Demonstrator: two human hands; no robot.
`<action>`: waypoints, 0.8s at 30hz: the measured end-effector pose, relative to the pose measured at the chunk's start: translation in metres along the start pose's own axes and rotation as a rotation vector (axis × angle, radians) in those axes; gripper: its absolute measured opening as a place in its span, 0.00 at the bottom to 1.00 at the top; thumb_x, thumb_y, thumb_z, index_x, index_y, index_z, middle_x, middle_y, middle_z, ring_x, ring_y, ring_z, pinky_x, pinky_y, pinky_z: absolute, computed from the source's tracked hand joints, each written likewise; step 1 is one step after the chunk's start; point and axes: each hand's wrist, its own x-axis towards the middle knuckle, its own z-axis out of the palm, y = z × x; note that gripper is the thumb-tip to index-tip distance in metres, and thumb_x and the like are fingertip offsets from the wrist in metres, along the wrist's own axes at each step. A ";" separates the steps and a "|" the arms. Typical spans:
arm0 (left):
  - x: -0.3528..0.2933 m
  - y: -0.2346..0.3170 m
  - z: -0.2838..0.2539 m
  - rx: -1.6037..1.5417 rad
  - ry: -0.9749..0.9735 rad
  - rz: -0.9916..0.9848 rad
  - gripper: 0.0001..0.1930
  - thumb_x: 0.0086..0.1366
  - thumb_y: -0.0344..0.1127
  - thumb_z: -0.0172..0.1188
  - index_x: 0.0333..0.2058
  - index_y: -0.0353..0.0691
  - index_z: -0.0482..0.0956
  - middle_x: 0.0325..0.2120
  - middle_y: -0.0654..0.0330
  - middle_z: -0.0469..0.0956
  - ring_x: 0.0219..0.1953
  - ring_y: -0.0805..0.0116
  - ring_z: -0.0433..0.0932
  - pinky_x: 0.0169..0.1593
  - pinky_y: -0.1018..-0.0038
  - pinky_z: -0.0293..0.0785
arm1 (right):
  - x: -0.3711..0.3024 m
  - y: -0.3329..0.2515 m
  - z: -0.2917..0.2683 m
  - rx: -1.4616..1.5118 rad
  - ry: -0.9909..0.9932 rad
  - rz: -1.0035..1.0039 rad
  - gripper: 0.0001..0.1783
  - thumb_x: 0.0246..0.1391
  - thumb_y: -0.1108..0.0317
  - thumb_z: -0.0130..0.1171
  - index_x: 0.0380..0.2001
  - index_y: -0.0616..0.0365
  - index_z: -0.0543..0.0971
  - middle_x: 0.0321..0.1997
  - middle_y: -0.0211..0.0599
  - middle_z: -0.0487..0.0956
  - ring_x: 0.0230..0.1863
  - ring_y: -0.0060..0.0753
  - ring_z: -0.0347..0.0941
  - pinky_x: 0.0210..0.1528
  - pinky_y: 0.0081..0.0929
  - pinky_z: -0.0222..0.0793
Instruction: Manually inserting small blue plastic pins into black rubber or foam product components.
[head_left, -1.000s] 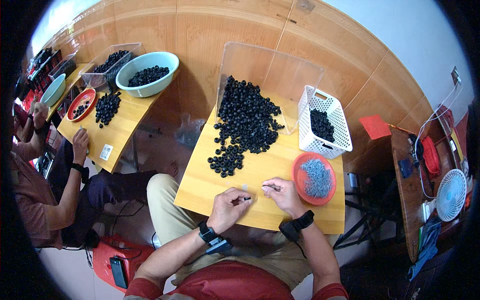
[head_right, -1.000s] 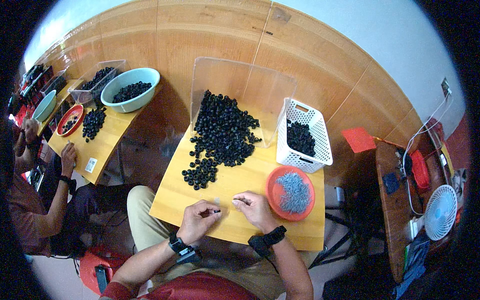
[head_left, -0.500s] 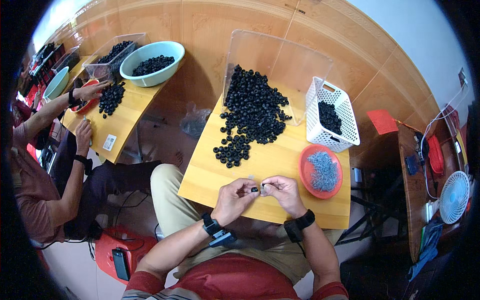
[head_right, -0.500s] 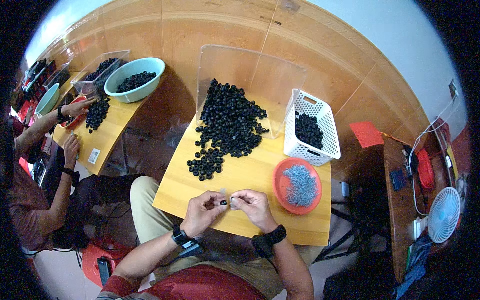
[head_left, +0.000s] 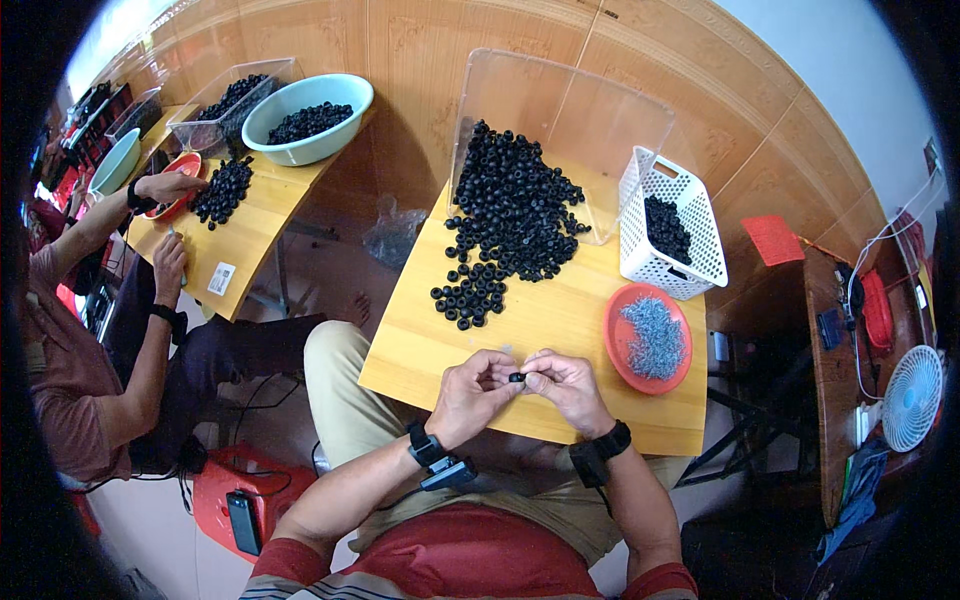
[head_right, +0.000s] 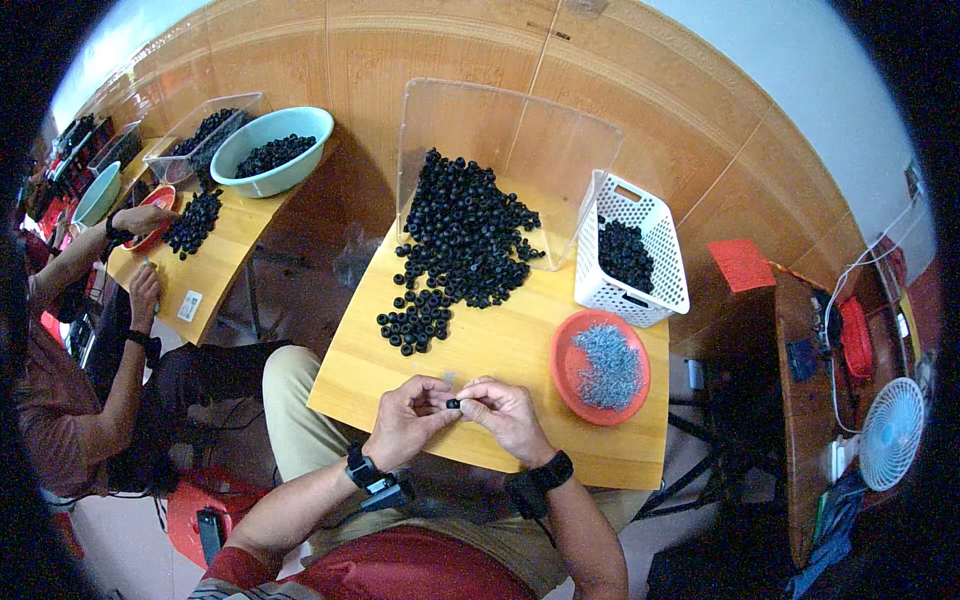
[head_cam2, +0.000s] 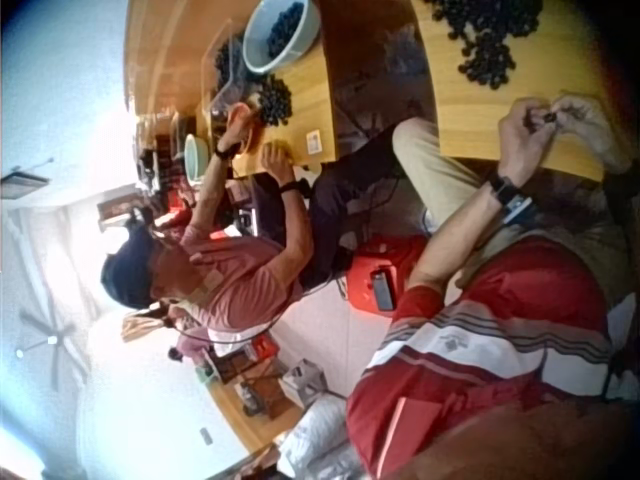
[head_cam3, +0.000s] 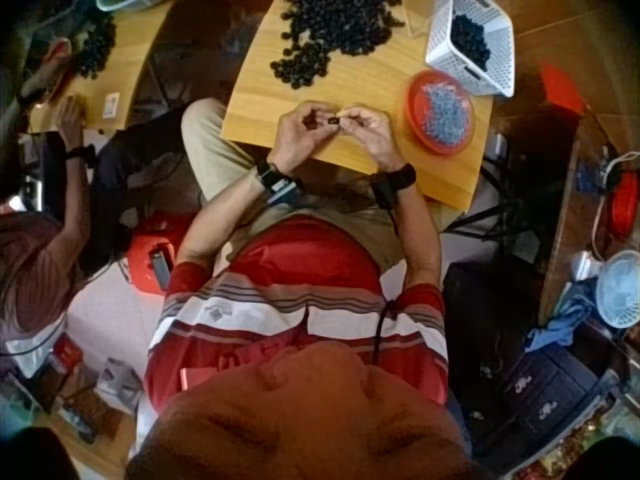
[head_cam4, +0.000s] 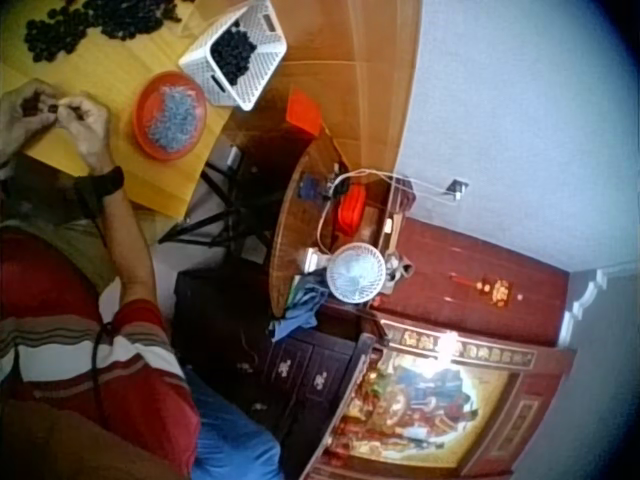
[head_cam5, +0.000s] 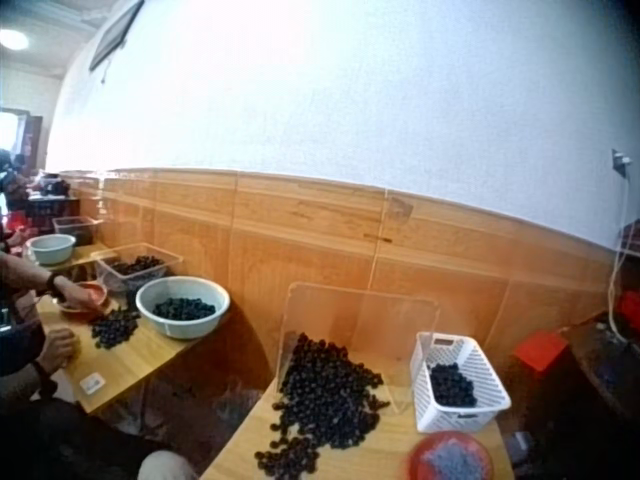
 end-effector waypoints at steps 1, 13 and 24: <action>0.000 0.000 0.000 0.001 0.001 -0.002 0.16 0.59 0.24 0.67 0.45 0.33 0.75 0.35 0.60 0.81 0.38 0.76 0.80 0.43 0.78 0.79 | 0.000 0.000 0.002 -0.013 0.004 -0.016 0.07 0.61 0.73 0.58 0.38 0.66 0.81 0.39 0.31 0.76 0.41 0.22 0.75 0.45 0.21 0.75; -0.002 0.001 0.001 0.124 0.057 0.053 0.15 0.57 0.28 0.69 0.41 0.33 0.77 0.31 0.54 0.83 0.33 0.71 0.83 0.38 0.76 0.81 | 0.000 -0.017 0.003 -0.079 -0.068 0.178 0.12 0.63 0.67 0.57 0.43 0.65 0.81 0.43 0.33 0.81 0.41 0.21 0.77 0.44 0.22 0.77; -0.002 0.011 0.000 0.249 0.068 0.048 0.14 0.56 0.31 0.70 0.40 0.34 0.80 0.34 0.54 0.82 0.34 0.67 0.82 0.37 0.74 0.79 | -0.005 -0.009 0.011 0.134 0.005 0.219 0.12 0.64 0.68 0.55 0.45 0.65 0.79 0.44 0.36 0.81 0.43 0.27 0.79 0.48 0.30 0.80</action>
